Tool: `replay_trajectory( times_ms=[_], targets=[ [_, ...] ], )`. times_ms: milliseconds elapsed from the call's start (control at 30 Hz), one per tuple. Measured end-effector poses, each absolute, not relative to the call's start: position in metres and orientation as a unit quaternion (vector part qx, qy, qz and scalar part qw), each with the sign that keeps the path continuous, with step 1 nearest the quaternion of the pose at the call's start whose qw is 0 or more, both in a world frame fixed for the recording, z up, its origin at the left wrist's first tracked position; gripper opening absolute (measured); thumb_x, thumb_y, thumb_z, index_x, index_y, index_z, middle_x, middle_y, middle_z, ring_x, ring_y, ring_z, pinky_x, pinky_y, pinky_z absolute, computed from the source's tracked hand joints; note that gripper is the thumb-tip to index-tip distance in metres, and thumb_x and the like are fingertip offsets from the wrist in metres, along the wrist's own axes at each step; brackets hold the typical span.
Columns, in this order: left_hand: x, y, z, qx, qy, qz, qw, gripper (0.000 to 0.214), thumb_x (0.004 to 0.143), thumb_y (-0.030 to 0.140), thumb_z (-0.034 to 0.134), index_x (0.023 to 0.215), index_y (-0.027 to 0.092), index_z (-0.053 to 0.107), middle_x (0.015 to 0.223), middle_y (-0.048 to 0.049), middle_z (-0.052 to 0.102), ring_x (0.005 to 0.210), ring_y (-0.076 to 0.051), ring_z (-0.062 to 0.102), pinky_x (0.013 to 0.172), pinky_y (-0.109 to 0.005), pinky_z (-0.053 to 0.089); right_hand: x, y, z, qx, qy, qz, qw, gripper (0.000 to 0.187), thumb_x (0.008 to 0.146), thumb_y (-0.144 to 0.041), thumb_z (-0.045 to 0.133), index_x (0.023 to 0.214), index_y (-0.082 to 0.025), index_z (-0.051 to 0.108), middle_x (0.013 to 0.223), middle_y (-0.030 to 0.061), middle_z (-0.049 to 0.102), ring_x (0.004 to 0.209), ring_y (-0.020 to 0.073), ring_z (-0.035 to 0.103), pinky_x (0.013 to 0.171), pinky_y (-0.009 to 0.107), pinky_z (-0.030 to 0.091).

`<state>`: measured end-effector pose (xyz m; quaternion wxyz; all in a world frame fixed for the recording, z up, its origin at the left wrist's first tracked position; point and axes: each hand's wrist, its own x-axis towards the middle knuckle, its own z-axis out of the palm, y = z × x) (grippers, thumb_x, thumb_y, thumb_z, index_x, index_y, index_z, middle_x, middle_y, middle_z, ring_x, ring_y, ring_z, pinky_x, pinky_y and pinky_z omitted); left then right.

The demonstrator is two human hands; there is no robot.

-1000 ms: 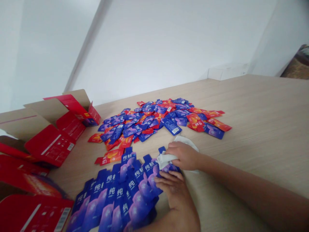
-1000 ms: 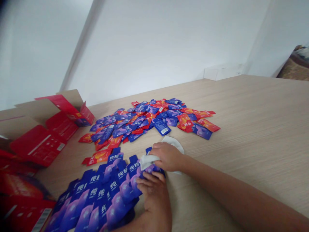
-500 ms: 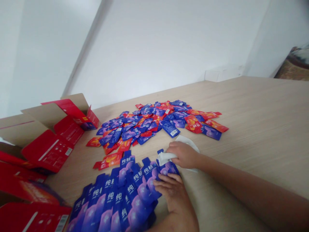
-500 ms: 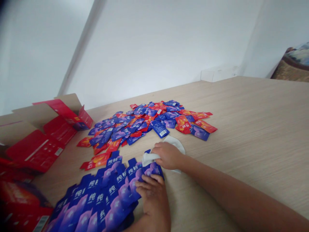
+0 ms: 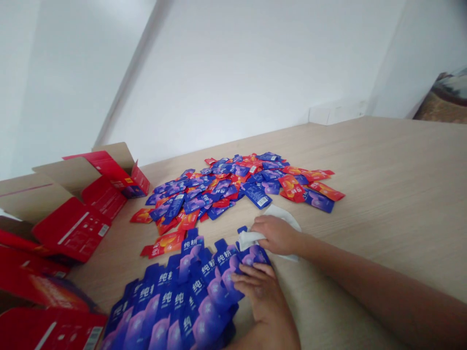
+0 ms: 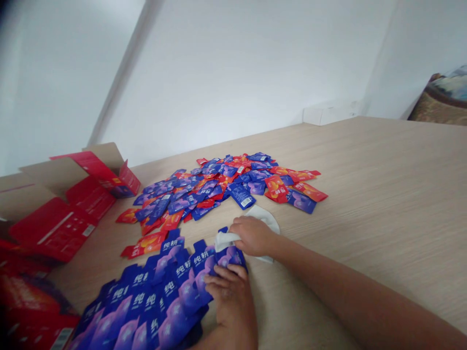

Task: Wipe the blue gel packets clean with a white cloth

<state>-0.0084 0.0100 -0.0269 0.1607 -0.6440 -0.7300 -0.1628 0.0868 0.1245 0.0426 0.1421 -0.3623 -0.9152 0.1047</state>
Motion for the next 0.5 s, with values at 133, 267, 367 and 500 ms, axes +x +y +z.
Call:
replay_trajectory(
  times_ms=[133,267,367,500],
  targets=[
    [-0.007,0.01,-0.028,-0.637,-0.739,-0.119,0.187,0.028,0.071,0.007,0.048,0.091,0.013,0.068,0.096,-0.0177,0.07,0.094,-0.041,0.061,0.075,-0.066,0.046,0.084,0.113,0.046,-0.326,-0.925,0.109,0.165,0.023,0.075,-0.021,0.055,0.097,-0.017,0.06,0.09,0.0065,0.056,0.086,0.0197,0.05,0.075,0.03,0.035],
    [-0.007,0.01,-0.03,-0.636,-0.74,-0.084,0.199,0.029,0.073,0.008,0.047,0.095,0.011,0.067,0.098,-0.02,0.069,0.094,-0.04,0.061,0.076,-0.066,0.046,0.076,0.108,0.044,-0.286,-0.936,0.134,0.154,0.02,0.074,-0.021,0.056,0.093,-0.017,0.061,0.09,0.0053,0.057,0.085,0.0186,0.051,0.075,0.028,0.036],
    [-0.007,0.009,-0.028,-0.638,-0.739,-0.07,0.206,0.03,0.075,0.008,0.045,0.096,0.012,0.066,0.1,-0.0194,0.069,0.094,-0.039,0.062,0.076,-0.065,0.046,0.077,0.114,0.042,-0.316,-0.929,0.125,0.145,0.018,0.074,-0.02,0.055,0.091,-0.016,0.061,0.089,0.0063,0.057,0.085,0.0191,0.051,0.075,0.029,0.036],
    [-0.005,0.008,-0.025,-0.639,-0.736,-0.065,0.211,0.028,0.075,0.007,0.045,0.093,0.012,0.066,0.1,-0.0201,0.068,0.095,-0.039,0.062,0.076,-0.064,0.047,0.085,0.124,0.042,-0.367,-0.913,0.105,0.142,0.018,0.076,-0.02,0.054,0.092,-0.015,0.06,0.089,0.0074,0.057,0.086,0.0201,0.05,0.075,0.03,0.036]
  ],
)
